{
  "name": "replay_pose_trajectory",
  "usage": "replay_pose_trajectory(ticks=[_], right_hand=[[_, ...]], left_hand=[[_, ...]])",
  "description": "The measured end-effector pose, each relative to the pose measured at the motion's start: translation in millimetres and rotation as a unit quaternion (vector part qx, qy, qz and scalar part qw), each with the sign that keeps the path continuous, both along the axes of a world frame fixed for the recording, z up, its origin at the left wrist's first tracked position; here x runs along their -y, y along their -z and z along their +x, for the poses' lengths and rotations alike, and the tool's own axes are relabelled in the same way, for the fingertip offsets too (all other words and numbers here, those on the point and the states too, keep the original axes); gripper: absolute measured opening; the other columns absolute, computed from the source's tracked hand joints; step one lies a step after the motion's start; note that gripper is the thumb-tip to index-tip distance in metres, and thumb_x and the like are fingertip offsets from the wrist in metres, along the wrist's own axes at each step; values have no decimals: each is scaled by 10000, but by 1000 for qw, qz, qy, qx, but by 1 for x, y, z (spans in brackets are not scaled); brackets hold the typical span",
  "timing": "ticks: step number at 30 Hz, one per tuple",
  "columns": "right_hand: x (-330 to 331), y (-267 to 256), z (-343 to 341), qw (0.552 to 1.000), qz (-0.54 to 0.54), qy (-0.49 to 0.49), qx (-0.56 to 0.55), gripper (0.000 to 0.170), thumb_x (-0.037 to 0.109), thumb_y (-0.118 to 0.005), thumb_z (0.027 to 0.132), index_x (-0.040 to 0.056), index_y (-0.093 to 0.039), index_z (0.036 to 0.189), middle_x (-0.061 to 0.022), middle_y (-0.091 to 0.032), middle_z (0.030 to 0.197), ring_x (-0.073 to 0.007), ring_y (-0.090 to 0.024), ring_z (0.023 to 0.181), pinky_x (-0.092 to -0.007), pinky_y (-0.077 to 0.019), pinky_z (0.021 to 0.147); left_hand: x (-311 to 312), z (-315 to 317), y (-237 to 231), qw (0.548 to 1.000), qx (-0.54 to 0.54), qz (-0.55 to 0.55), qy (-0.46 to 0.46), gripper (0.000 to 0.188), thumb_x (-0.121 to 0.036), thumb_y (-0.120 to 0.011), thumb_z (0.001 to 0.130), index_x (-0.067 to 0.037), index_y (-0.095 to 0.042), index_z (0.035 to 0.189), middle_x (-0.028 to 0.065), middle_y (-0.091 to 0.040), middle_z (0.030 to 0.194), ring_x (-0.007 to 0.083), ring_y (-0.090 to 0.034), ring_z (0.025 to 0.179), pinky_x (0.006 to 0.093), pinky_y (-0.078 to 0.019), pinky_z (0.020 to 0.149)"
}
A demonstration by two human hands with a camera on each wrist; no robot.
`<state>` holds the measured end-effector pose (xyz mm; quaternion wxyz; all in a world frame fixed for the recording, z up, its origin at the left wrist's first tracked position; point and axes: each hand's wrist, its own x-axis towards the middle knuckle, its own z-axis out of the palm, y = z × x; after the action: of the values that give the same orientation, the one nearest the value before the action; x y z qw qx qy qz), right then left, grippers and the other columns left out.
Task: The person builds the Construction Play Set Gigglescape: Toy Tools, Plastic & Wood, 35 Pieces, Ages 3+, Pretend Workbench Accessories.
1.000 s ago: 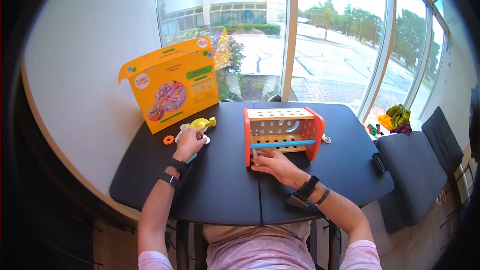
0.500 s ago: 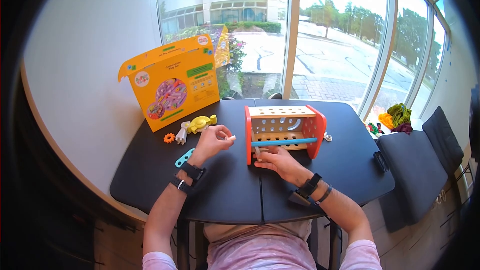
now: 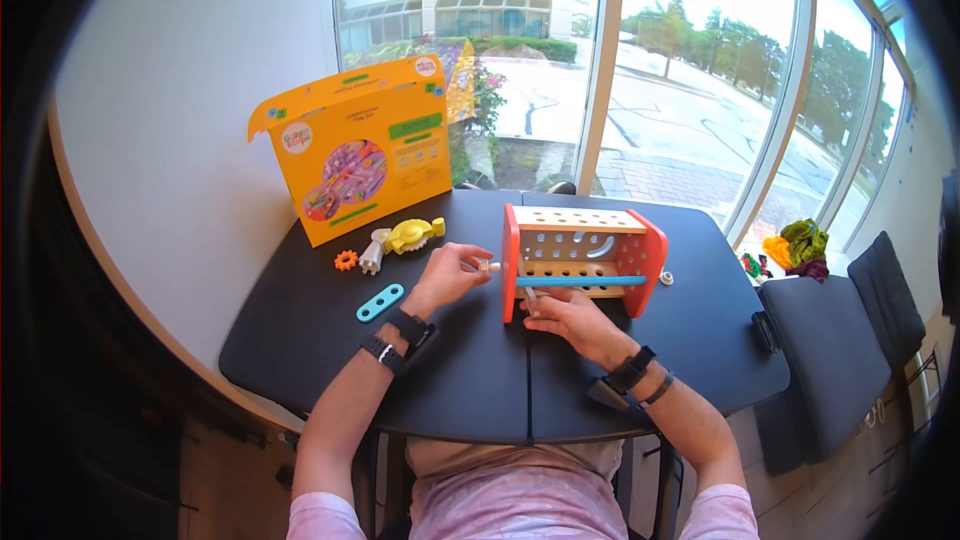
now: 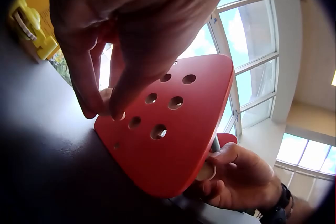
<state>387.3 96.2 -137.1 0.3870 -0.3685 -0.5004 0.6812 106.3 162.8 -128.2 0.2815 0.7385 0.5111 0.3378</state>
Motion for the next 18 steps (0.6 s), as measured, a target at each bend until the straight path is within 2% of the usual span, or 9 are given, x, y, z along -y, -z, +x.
replay_pose_trajectory(ticks=[6, 15, 18], right_hand=[[-1, 2, 1, 1000, 0, 2, -3, 386, 166, -724, 1094, -13, -657, 1429, -110, -706, 1356, -188, -708, 1238, -353, -633, 1060], [7, -6, -3, 1000, 3, -3, -19, 391, 128, -711, 1092, -21, -653, 1449, -104, -692, 1404, -198, -700, 1249, -358, -647, 1050], [5, -3, -3, 1000, 5, -6, -25, 398, 128, -713, 1090, -19, -652, 1455, -105, -694, 1404, -197, -700, 1255, -362, -642, 1062]], left_hand=[[-10, 10, 7, 999, 10, 19, -42, 429, -126, -889, 919, 7, -791, 1314, 173, -844, 1138, 238, -836, 1013, 366, -665, 903], [-23, 8, 11, 1000, -2, 6, -14, 379, -71, -851, 963, 52, -777, 1314, 174, -844, 1200, 226, -823, 1098, 353, -654, 952], [-39, 7, 27, 1000, 21, -5, 8, 377, -78, -839, 983, 47, -777, 1333, 158, -847, 1205, 224, -812, 1127, 352, -646, 979]])
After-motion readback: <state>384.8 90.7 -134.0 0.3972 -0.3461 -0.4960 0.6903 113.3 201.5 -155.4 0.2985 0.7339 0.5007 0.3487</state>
